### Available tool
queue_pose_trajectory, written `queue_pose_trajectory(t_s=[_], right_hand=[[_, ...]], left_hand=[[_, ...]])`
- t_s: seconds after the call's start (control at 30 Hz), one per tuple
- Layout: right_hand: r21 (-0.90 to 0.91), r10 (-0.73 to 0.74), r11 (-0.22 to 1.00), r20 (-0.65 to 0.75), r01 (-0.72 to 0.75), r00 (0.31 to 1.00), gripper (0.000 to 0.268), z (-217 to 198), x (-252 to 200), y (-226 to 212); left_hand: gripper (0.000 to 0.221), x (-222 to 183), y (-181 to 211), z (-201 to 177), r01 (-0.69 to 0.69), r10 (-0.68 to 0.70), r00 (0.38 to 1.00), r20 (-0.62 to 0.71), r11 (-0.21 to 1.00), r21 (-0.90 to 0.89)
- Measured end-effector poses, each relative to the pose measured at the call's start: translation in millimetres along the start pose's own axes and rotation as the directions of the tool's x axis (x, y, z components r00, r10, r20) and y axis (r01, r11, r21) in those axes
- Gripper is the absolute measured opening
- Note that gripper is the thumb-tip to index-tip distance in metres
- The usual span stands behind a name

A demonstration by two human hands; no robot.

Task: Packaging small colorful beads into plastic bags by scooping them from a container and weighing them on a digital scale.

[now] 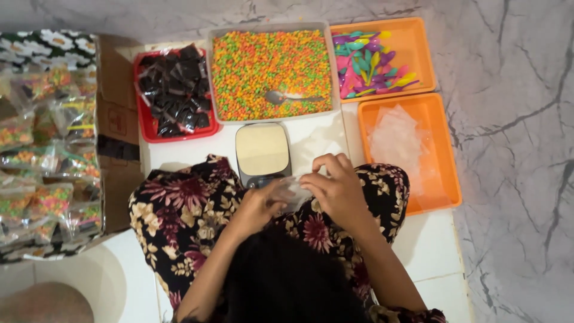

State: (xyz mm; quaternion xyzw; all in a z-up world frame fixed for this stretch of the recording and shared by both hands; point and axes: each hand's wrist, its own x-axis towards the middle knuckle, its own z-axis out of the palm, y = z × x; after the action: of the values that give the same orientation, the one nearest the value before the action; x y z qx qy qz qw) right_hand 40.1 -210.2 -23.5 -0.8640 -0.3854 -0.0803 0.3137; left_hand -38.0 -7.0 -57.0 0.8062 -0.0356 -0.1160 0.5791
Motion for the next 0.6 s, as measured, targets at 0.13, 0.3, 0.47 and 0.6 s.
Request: queue_pose_trajectory(t_s=[0.13,0.3,0.47,0.6], right_hand=[[0.080,-0.037,0.996,0.032,0.034,0.999,0.009,21.0,-9.9,19.0],[0.172,-0.060,0.984,0.050,0.051,0.997,0.009,8.1,3.2,20.8],[0.193,-0.023,0.981,0.115,0.000,0.993,0.009,14.5,-3.6,27.8],[0.241,0.002,0.968,0.261,-0.068,0.965,0.010,18.3,-12.9,36.7]], left_hand=[[0.064,-3.0,-15.3,6.4,-0.002,0.002,1.000,-0.004,0.999,0.037],[0.075,-6.5,-12.6,2.7,0.025,-0.023,0.999,-0.043,0.999,0.044],[0.078,-3.2,-38.3,6.6,-0.002,0.007,0.999,-0.052,0.996,0.094],[0.072,-9.4,-65.5,14.3,-0.001,0.006,0.999,-0.047,0.995,0.101]])
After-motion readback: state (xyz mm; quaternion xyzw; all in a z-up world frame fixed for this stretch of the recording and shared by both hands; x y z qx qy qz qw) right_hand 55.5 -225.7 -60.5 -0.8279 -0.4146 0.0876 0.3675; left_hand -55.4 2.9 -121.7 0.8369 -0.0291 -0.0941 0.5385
